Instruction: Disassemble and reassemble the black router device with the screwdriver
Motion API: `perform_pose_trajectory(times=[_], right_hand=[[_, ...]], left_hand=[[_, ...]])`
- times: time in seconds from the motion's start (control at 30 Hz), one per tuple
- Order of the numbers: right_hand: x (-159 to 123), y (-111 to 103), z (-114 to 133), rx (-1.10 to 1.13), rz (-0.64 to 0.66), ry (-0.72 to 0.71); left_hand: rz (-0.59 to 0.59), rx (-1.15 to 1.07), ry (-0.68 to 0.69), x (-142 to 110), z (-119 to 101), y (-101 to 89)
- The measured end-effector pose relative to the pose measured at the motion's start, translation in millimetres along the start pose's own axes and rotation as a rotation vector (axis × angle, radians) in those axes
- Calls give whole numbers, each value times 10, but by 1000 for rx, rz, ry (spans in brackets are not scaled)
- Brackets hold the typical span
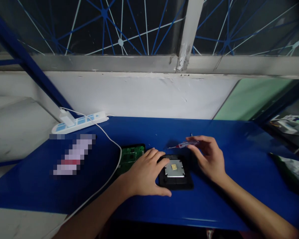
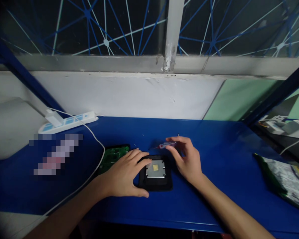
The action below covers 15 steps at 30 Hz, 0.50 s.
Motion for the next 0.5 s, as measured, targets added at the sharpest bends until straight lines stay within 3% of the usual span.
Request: perform_pose_trajectory(times=[0.23, 0.5], right_hand=[[32, -83, -18, 127, -73, 44], [38, -28, 7, 205, -37, 93]], left_hand=[[2, -68, -39, 51, 89, -1], [-11, -181, -39, 45, 102, -32]])
Point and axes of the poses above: each hand's wrist, its own x-axis towards the middle knuckle, its own y-axis out of the palm, z = x × y, the point moved 9 cm from there along x, towards the middle knuckle, and after that the axes turned 10 degrees about z, right-handed, at the moved point
